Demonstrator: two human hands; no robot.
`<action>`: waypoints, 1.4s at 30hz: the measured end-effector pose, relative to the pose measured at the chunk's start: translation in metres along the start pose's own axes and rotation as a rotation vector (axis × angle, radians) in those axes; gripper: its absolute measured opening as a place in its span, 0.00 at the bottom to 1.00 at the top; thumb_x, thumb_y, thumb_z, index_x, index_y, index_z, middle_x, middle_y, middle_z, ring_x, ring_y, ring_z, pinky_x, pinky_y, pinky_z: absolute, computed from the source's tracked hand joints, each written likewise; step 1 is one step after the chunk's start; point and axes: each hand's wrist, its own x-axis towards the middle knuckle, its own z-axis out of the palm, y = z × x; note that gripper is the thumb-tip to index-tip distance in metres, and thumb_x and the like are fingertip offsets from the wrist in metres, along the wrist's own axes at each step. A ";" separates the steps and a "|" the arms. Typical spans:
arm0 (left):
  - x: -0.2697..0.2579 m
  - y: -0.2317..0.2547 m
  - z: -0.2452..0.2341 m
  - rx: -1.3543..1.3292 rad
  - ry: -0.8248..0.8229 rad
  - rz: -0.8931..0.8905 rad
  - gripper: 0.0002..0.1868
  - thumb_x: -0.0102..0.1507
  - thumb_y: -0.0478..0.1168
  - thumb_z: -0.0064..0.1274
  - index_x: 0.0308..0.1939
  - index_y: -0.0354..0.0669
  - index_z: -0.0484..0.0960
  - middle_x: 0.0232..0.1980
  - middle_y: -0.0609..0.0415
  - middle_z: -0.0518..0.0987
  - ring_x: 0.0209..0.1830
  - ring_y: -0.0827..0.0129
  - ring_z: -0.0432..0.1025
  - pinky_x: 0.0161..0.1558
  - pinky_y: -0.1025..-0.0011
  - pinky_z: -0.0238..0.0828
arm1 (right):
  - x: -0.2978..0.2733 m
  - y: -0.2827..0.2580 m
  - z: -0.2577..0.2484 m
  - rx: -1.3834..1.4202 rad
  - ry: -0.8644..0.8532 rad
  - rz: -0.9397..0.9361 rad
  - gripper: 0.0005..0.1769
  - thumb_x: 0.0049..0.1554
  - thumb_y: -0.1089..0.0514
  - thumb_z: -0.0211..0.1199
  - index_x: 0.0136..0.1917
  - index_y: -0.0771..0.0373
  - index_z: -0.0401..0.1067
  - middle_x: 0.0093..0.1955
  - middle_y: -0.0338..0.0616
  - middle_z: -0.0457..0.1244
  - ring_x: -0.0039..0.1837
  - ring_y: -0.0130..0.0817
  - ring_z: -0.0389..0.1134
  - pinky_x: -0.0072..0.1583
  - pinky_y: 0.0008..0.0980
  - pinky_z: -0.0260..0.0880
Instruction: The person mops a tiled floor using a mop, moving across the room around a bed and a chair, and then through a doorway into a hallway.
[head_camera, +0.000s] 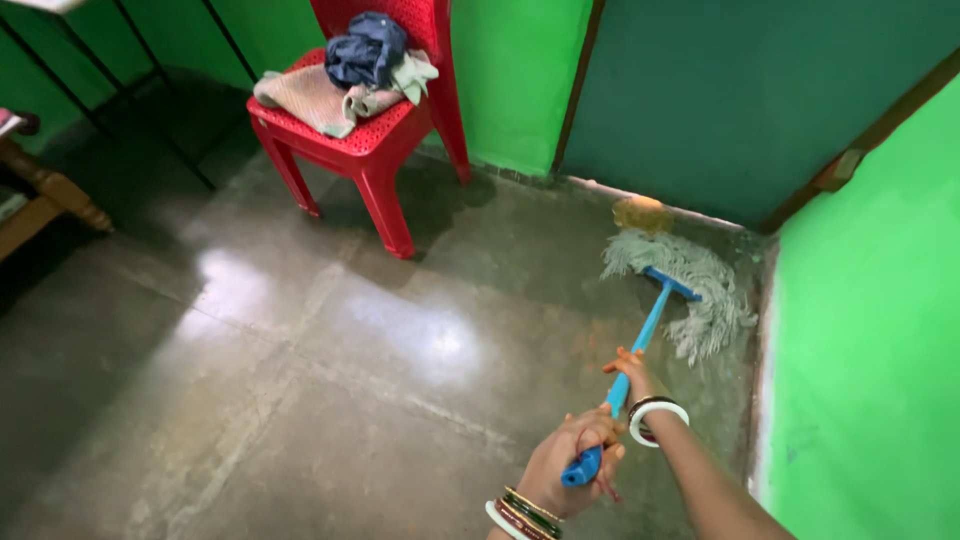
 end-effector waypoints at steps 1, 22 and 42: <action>-0.009 -0.007 0.006 0.024 -0.012 -0.049 0.07 0.65 0.34 0.58 0.39 0.40 0.74 0.51 0.49 0.82 0.68 0.56 0.72 0.72 0.48 0.56 | -0.006 0.007 0.005 0.078 0.006 0.098 0.19 0.43 0.54 0.62 0.47 0.62 0.78 0.75 0.42 0.57 0.78 0.43 0.50 0.67 0.46 0.63; -0.302 0.231 -0.196 0.135 0.225 0.113 0.07 0.61 0.36 0.60 0.29 0.38 0.81 0.30 0.50 0.81 0.32 0.64 0.79 0.41 0.70 0.77 | -0.319 -0.391 0.148 -0.025 0.032 -0.291 0.12 0.45 0.67 0.72 0.45 0.59 0.79 0.44 0.46 0.71 0.54 0.50 0.71 0.77 0.46 0.57; -0.119 0.139 -0.152 -0.115 -0.070 0.159 0.06 0.62 0.34 0.54 0.32 0.39 0.73 0.44 0.52 0.82 0.57 0.67 0.79 0.66 0.65 0.77 | -0.120 -0.295 0.106 0.220 -0.189 -0.399 0.16 0.43 0.74 0.58 0.42 0.62 0.78 0.49 0.44 0.73 0.70 0.48 0.66 0.72 0.47 0.59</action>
